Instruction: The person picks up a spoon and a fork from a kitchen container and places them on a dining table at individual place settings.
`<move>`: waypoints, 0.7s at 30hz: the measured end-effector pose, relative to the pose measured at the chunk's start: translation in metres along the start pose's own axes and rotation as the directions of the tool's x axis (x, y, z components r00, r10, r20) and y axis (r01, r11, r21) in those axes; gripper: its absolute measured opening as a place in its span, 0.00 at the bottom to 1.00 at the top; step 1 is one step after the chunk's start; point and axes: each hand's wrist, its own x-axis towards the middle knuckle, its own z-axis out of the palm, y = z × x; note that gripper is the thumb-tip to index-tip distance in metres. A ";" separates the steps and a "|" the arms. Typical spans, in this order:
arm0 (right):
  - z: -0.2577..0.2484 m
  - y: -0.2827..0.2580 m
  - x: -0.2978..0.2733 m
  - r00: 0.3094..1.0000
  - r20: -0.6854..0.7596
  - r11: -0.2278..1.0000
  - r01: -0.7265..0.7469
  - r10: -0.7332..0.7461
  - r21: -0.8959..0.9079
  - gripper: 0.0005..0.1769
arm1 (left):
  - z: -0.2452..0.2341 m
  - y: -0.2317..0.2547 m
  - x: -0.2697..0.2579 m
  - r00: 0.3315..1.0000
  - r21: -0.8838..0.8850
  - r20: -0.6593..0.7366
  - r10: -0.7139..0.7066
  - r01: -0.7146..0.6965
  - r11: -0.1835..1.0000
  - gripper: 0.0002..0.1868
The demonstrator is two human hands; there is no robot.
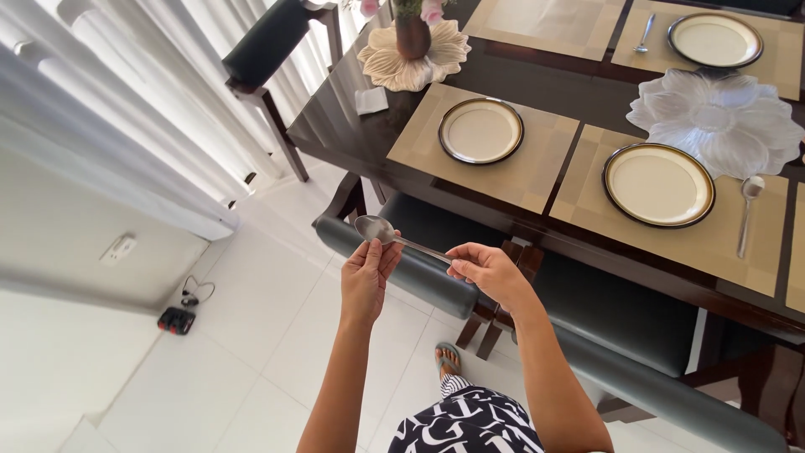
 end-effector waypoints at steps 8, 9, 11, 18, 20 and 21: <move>-0.018 0.007 0.069 1.000 0.003 0.998 -0.011 0.011 -0.063 0.11 | 0.011 -0.009 0.091 0.995 0.052 0.049 -0.088 0.086 0.995 0.18; -0.022 0.014 0.078 0.999 0.027 1.000 0.021 -0.021 -0.004 0.10 | 0.016 -0.011 0.100 0.993 0.081 0.053 -0.108 0.104 0.991 0.18; -0.031 0.007 0.082 1.000 0.005 0.999 0.000 0.000 0.038 0.10 | 0.026 -0.017 0.120 0.987 0.094 0.102 -0.125 0.116 0.989 0.19; -0.050 0.004 0.109 0.992 -0.120 0.977 0.002 0.025 0.215 0.09 | 0.051 -0.055 0.199 0.938 0.128 0.287 -0.197 0.166 0.978 0.20; -0.057 0.012 0.121 0.983 -0.180 0.972 0.011 0.033 0.234 0.09 | 0.067 -0.054 0.214 0.911 0.152 0.338 -0.236 0.194 0.969 0.20; -0.061 0.014 0.129 0.976 -0.215 0.970 0.021 0.033 0.243 0.09 | 0.078 -0.053 0.224 0.893 0.168 0.371 -0.256 0.206 0.964 0.21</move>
